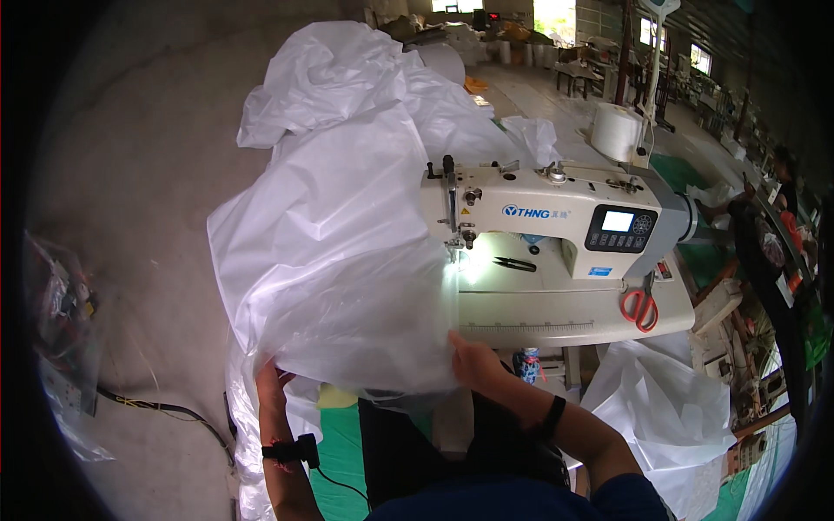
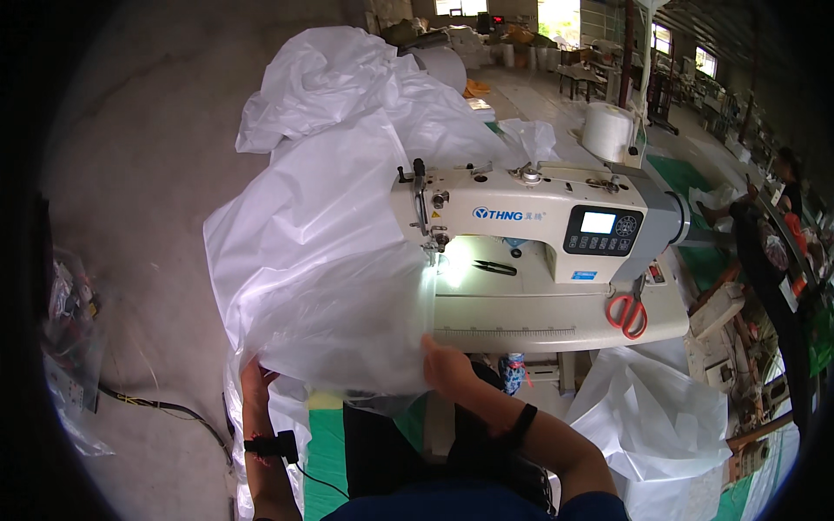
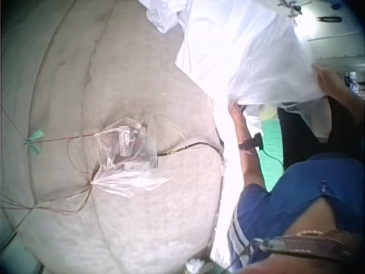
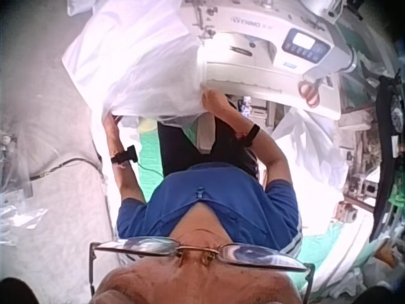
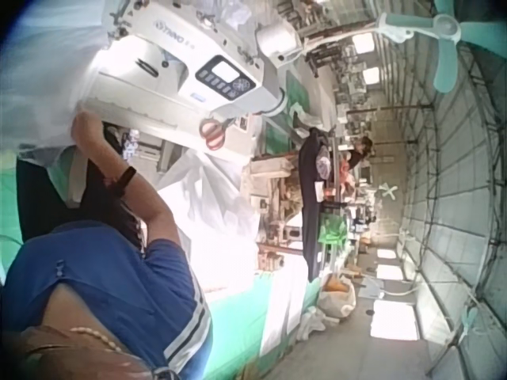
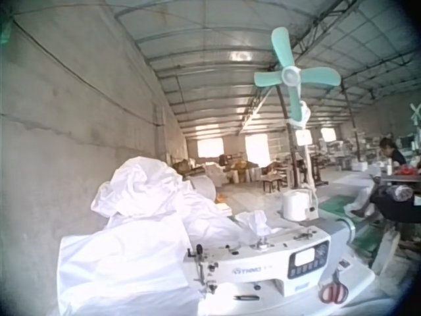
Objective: Sewing white fabric using a sewing machine in a manufacturing setting.
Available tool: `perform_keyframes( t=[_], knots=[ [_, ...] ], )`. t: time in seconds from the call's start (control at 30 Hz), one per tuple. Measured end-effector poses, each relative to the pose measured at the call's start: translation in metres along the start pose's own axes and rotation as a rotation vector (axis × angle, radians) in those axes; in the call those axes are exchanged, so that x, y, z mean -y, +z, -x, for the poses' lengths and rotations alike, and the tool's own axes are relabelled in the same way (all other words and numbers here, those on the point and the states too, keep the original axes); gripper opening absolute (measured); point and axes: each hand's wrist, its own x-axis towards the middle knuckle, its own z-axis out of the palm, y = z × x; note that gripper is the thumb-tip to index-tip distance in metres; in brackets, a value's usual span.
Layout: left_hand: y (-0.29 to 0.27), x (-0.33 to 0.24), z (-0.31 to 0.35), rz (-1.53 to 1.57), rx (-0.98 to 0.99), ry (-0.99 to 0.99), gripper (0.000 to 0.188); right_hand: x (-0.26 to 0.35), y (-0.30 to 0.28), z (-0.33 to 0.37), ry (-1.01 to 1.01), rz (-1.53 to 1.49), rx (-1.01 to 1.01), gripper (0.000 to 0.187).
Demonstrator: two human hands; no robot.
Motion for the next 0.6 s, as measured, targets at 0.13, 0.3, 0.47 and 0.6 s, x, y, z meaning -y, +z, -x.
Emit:
perform_keyframes(
  t=[0.13, 0.3, 0.47, 0.6],
  knots=[
    [0.007, -0.011, -0.016, -0.104, -0.078, 0.096, 0.041, -0.008, -0.007, -0.034, -0.009, 0.134, 0.030, 0.037],
    [0.017, -0.031, -0.038, -0.142, -0.097, 0.277, 0.032, -0.030, -0.015, -0.079, -0.073, 0.156, 0.160, 0.019],
    [0.017, -0.061, -0.071, -0.192, -0.190, 0.520, 0.034, -0.045, -0.018, -0.111, -0.629, 0.775, 0.257, 0.017],
    [0.016, -0.042, -0.118, -0.507, -0.092, 0.616, 0.028, -0.032, -0.011, -0.127, 0.084, 0.248, 0.149, 0.026]
  ],
)
